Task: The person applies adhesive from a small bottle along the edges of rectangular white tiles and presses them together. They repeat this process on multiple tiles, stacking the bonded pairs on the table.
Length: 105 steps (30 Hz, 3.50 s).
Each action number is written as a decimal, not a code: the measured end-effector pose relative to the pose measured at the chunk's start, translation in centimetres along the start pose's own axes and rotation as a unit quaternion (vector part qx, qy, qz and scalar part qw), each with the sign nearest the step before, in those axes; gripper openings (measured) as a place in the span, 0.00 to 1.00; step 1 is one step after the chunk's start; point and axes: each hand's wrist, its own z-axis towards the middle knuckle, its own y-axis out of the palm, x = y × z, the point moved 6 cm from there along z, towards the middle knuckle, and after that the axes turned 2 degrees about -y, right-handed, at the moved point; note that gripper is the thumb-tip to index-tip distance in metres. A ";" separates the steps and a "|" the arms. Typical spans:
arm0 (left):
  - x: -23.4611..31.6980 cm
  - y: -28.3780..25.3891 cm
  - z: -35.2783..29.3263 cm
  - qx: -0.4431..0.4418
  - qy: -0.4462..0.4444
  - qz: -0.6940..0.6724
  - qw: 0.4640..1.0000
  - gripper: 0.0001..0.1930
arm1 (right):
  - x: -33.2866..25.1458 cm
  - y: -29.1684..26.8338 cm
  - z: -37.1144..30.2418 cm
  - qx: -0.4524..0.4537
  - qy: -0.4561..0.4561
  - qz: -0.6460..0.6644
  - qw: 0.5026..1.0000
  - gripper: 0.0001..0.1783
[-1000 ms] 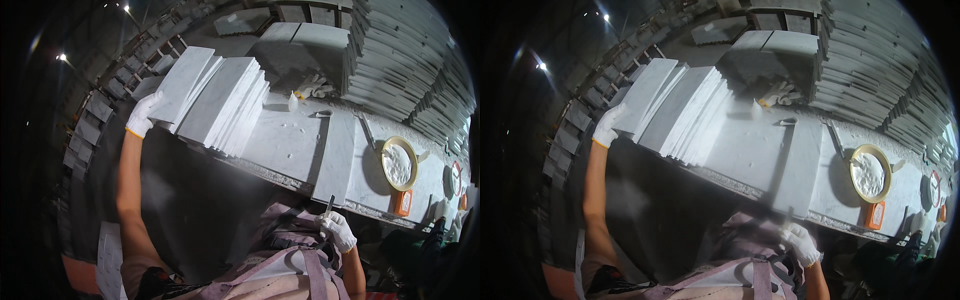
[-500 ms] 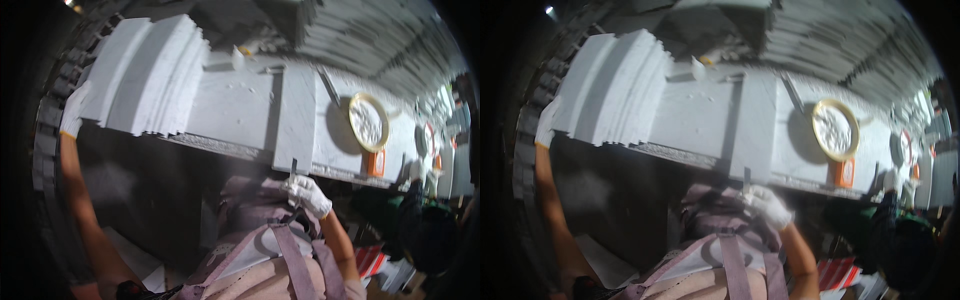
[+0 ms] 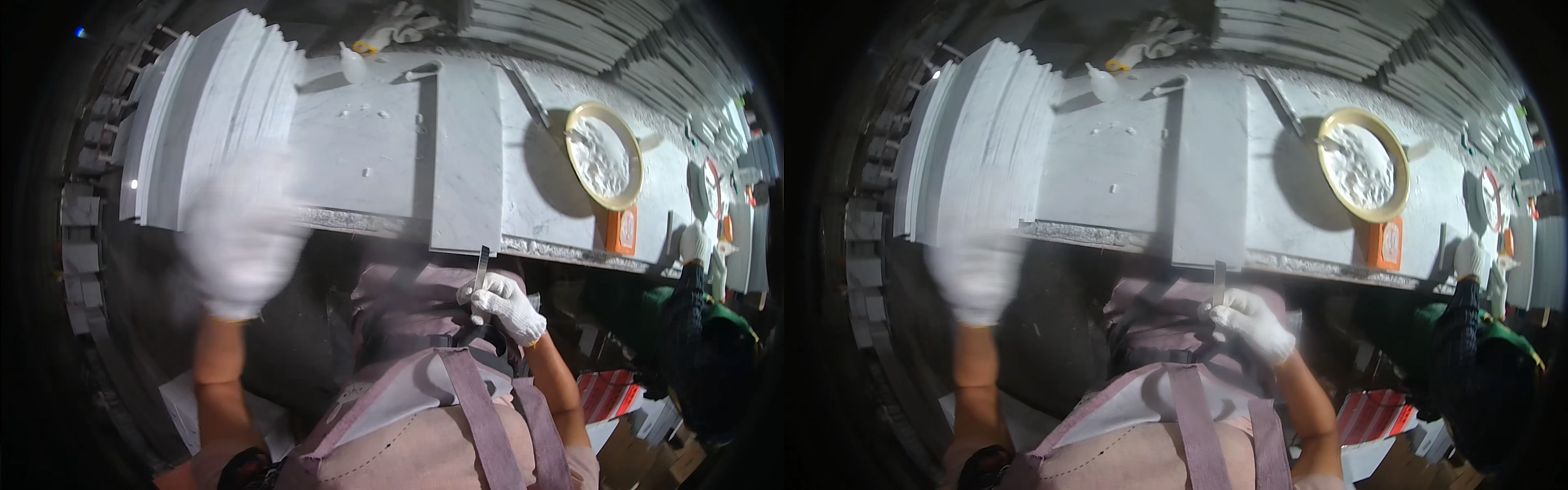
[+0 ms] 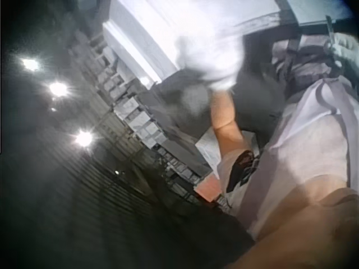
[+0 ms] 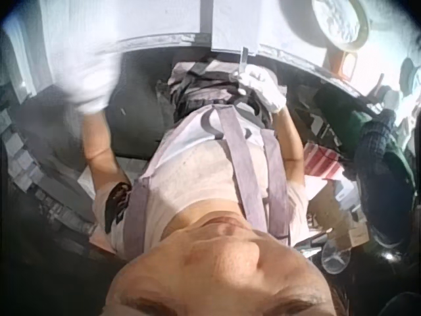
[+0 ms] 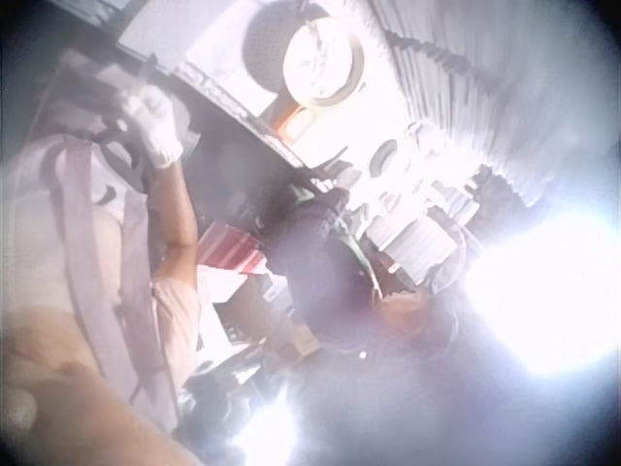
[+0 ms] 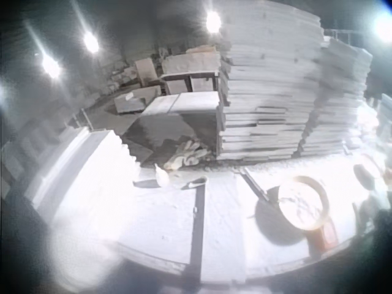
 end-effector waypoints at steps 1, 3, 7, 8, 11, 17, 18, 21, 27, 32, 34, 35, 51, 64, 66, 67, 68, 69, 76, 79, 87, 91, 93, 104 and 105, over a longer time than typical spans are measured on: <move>1.9 5.4 -1.2 -0.140 0.153 0.219 0.954 0.24 | 0.1 -0.6 -0.4 0.006 0.002 -0.006 1.000 0.18; 2.5 15.7 -1.6 -0.179 0.182 0.088 0.963 0.25 | 0.5 -2.0 -1.8 0.030 0.009 -0.017 0.999 0.18; 0.2 26.2 -0.8 -0.311 0.257 0.178 0.897 0.36 | 0.4 -4.1 -4.1 0.081 -0.045 0.036 0.995 0.22; -1.3 28.0 0.4 -0.354 0.258 0.219 0.872 0.40 | 0.4 -4.3 -4.5 0.082 -0.049 0.063 0.993 0.24; -5.4 31.6 6.9 -0.327 0.247 0.263 0.873 0.42 | 0.5 -4.1 -4.1 0.106 -0.087 0.136 0.981 0.23; -10.3 35.6 16.8 -0.233 0.204 0.202 0.929 0.39 | -0.3 -4.2 -2.4 0.118 -0.048 0.092 0.988 0.22; -10.1 35.4 16.7 -0.196 0.199 0.223 0.934 0.34 | -0.7 -4.3 -2.5 0.106 -0.058 0.111 0.986 0.19; -8.5 34.6 13.1 -0.249 0.193 0.328 0.891 0.40 | -1.3 -5.7 -2.4 0.158 -0.091 0.085 0.979 0.24; -0.9 28.4 -2.5 -0.332 0.286 0.127 0.890 0.43 | -1.1 -7.8 -2.8 0.194 -0.084 0.115 0.971 0.25; -3.7 27.2 -2.1 -0.370 0.193 0.034 0.908 0.38 | -1.8 -8.1 -2.6 0.179 -0.130 0.122 0.967 0.24; -6.7 27.5 2.7 -0.265 0.248 0.304 0.881 0.37 | -1.8 -8.2 -2.6 0.202 -0.135 0.117 0.963 0.23; -8.0 27.7 5.2 -0.246 0.214 0.309 0.893 0.36 | -1.7 -8.2 -2.6 0.210 -0.140 0.125 0.959 0.23; 3.4 24.9 -6.1 -0.343 0.269 -0.010 0.900 0.37 | -1.2 -8.7 -2.0 0.293 -0.168 0.154 0.928 0.21; 1.7 26.8 -5.0 -0.213 0.293 0.050 0.931 0.21 | -1.0 -8.0 -0.9 0.281 -0.118 0.110 0.946 0.20; 2.3 26.4 -4.5 -0.177 0.299 0.039 0.937 0.14 | -1.4 -8.0 -1.0 0.288 -0.125 0.109 0.943 0.19; 2.4 26.6 -4.2 -0.184 0.290 0.036 0.938 0.13 | -1.6 -8.1 -1.0 0.292 -0.129 0.113 0.941 0.19; 2.6 26.7 -3.9 -0.192 0.281 0.034 0.940 0.12 | -1.7 -8.0 -1.0 0.287 -0.135 0.123 0.940 0.19; 2.6 26.9 -3.6 -0.193 0.280 0.040 0.939 0.12 | -1.7 -8.0 -1.0 0.291 -0.124 0.120 0.941 0.19; 1.1 28.4 -3.2 -0.216 0.264 0.082 0.936 0.20 | -1.8 -8.2 -1.0 0.292 -0.124 0.115 0.941 0.20; 0.2 28.6 -2.0 -0.235 0.242 0.099 0.936 0.26 | -1.9 -8.1 -0.8 0.294 -0.119 0.106 0.943 0.20; -11.1 33.9 16.1 -0.219 0.094 0.265 0.934 0.35 | -2.7 -7.5 -1.4 0.297 -0.154 0.074 0.939 0.21; -10.1 35.4 14.9 -0.289 0.120 0.322 0.894 0.45 | -2.2 -8.0 -2.6 0.309 -0.138 0.054 0.939 0.19; -5.5 34.2 9.8 -0.309 0.235 0.325 0.862 0.48 | -2.2 -8.3 -3.1 0.307 -0.148 0.096 0.935 0.17; 4.8 25.1 -7.5 -0.403 0.203 -0.150 0.880 0.13 | -6.6 -10.8 -5.5 0.334 -0.212 -0.036 0.918 0.18; 4.6 24.8 -6.9 -0.356 0.221 -0.104 0.902 0.10 | -6.8 -10.8 -5.5 0.341 -0.215 -0.039 0.914 0.18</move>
